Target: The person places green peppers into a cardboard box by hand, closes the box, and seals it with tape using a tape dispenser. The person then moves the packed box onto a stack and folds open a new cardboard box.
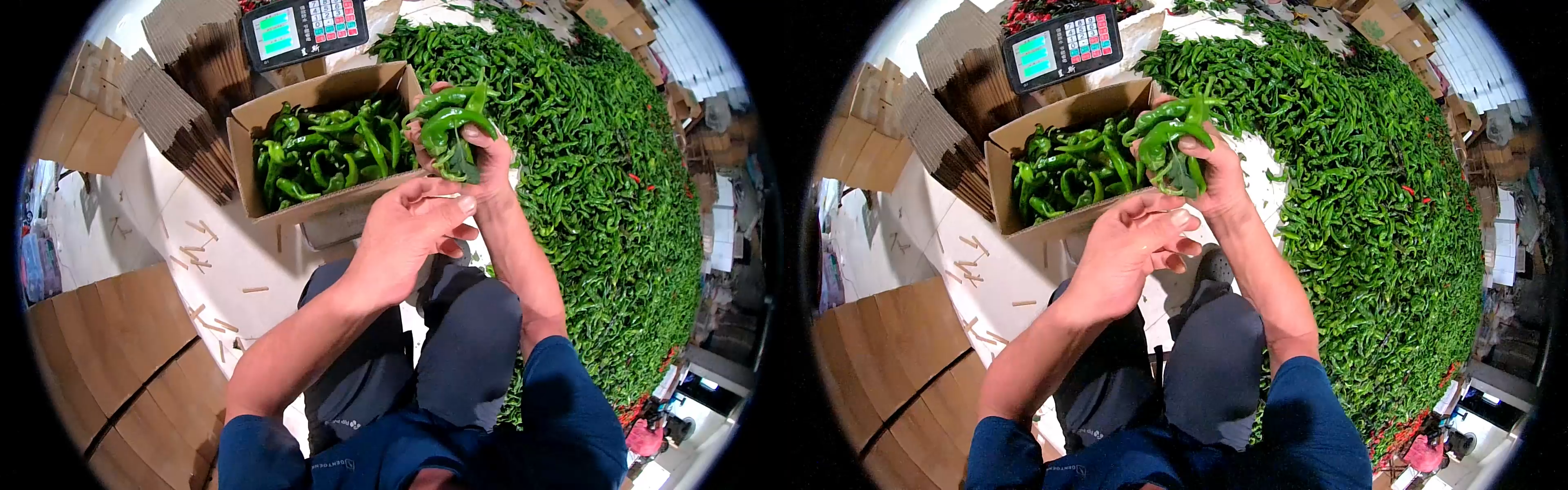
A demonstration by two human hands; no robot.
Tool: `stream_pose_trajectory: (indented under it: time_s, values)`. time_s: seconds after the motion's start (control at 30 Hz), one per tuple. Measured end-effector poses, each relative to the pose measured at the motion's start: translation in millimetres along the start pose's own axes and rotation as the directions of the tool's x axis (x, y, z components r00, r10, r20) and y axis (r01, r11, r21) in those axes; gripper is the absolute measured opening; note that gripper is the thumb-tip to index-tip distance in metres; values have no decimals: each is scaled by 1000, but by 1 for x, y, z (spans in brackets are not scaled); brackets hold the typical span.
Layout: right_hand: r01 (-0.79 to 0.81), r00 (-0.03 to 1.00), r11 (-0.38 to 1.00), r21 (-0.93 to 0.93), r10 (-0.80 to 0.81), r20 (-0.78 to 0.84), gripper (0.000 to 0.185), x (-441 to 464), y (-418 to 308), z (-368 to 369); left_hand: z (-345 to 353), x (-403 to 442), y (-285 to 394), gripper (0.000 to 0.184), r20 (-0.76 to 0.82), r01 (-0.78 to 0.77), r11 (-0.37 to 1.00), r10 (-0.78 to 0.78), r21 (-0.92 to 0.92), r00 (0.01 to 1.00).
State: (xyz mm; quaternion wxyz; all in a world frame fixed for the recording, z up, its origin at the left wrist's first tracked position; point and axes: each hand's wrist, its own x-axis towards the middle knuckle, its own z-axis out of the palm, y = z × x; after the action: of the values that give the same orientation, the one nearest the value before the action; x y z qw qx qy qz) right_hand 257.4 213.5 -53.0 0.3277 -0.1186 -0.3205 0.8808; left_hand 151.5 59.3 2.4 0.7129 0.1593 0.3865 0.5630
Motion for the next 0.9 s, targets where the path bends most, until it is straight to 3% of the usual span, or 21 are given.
stream_pose_trajectory:
  time_s: [0.03, 0.27, 0.3, 0.43, 0.53, 0.57, 0.63, 0.67, 0.7, 0.8, 0.9]
  values:
    - [26, 999, 998, 52, -28, 25, 66, -3, 4, 0, 1, -2, -3, 35, 13, 10, 1000, -10, -13, 1000]
    - [38, 995, 981, -189, -54, -80, 68, 4, 0, 32, -11, 11, -12, 22, 34, 9, 995, -6, -102, 999]
    - [35, 997, 985, -171, -46, -64, 64, 8, 0, 32, -5, 8, -7, 20, 7, -3, 999, 3, -38, 1000]
    - [-35, 998, 966, -256, 22, -52, 60, 28, -3, 23, -2, 0, -6, 14, 212, -129, 971, 86, 199, 973]
    - [-117, 988, 878, -463, 58, -141, 57, 37, -10, 28, -6, -4, -9, 9, 383, -241, 866, 62, 439, 922]
    - [-116, 989, 855, -505, 51, -141, 55, 39, -11, 31, -9, -4, -10, 18, 352, -221, 770, -4, 599, 936]
    - [-61, 996, 884, -464, 25, -83, 50, 42, -7, 33, -10, 0, -12, 27, -6, -56, 869, 68, 492, 998]
    - [-32, 999, 896, -444, 10, -52, 48, 43, -4, 34, -10, 3, -13, 31, -191, 6, 911, 80, 413, 978]
    - [-41, 999, 924, -379, 26, -46, 47, 44, 0, 33, -10, 9, -14, 42, -322, -65, 959, 155, 275, 934]
    - [59, 979, 887, -459, -140, -145, 46, 35, 11, 43, -4, 20, -8, 39, -343, -116, 986, 150, 118, 927]
    - [79, 971, 905, -419, -165, -175, 38, 25, 13, 46, -6, 23, -10, 31, -289, -173, 972, 214, 160, 933]
